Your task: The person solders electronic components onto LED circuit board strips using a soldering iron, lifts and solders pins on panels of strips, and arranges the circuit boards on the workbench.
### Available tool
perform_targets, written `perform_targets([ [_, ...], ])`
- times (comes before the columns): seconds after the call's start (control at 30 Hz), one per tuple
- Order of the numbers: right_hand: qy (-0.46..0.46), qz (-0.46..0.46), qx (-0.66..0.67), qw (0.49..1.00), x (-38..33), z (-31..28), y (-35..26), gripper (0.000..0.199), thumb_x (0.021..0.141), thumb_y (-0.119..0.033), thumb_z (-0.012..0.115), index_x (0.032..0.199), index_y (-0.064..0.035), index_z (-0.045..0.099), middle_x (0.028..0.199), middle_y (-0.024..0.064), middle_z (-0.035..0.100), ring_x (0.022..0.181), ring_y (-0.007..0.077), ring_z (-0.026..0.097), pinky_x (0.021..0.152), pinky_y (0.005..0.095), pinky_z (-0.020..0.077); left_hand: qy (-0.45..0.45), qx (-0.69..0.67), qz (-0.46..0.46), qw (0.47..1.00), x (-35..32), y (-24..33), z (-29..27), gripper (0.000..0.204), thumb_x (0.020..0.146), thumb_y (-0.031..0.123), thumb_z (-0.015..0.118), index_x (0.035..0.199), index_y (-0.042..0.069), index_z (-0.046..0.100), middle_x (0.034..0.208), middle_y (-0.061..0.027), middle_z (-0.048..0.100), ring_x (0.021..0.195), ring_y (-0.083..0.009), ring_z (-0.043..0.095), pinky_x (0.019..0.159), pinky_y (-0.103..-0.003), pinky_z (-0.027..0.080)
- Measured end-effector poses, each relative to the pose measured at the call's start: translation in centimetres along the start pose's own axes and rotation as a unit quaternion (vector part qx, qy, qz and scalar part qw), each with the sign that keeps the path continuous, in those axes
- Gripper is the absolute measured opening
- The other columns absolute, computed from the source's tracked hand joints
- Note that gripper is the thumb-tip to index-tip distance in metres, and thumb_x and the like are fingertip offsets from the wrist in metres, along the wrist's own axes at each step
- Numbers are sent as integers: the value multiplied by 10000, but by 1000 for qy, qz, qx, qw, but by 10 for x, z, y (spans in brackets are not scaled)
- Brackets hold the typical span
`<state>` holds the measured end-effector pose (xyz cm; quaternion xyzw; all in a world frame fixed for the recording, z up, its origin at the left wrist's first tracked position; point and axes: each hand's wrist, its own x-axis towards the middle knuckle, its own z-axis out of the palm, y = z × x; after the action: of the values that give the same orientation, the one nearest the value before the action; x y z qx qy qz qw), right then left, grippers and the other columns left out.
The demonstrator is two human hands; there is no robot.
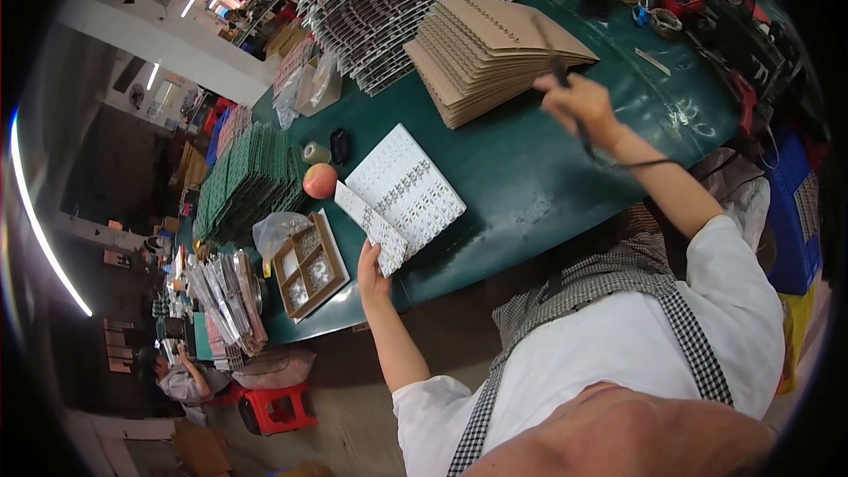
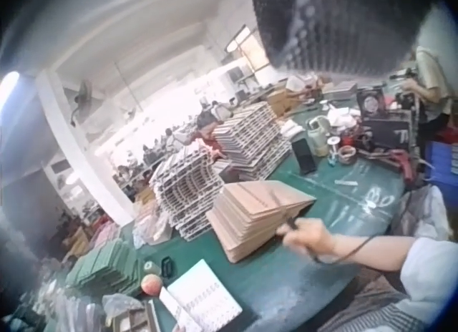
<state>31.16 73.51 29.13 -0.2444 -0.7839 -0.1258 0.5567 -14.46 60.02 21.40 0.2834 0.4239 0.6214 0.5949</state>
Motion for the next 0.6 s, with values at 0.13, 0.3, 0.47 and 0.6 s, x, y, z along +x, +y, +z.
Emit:
perform_targets([
  [0.13, -36, 66, -125, 989, -2, -10, 77, 287, 680, -18, 679, 938, -68, 563, 942, 115, 632, 811, 285, 607, 660, 332, 498, -1, 21, -26, 999, 17, 5, -9, 475, 820, 5, 469, 1275, -67, 356, 1200, -172, 517, 1057, -262, 551, 910, -361, 452],
  [0.3, -99, 47, -155, 982, 1, 2, 106, 289, 703, -72, 660, 972, -95, 553, 855, 93, 605, 821, 263, 581, 627, 348, 490, -6, 80, -71, 994, 33, 11, -8, 512, 810, 32, 486, 1298, -39, 347, 1192, -145, 528, 1012, -220, 575, 812, -300, 501],
  [0.47, -118, 46, -139, 982, -4, 15, 121, 276, 697, -74, 641, 954, -120, 549, 789, 71, 582, 815, 257, 574, 604, 351, 486, 34, 142, -125, 981, 51, 29, 1, 429, 794, 37, 490, 1219, -6, 461, 952, -69, 619, 590, -87, 559, 396, -177, 359],
  [0.6, -121, 59, -149, 980, -6, 24, 119, 275, 692, -72, 629, 951, -118, 550, 763, 79, 581, 751, 244, 578, 565, 352, 470, 104, 255, -115, 954, 58, 35, -4, 314, 782, 81, 525, 1086, 22, 579, 645, 26, 578, 381, -32, 383, 323, -176, 216],
])
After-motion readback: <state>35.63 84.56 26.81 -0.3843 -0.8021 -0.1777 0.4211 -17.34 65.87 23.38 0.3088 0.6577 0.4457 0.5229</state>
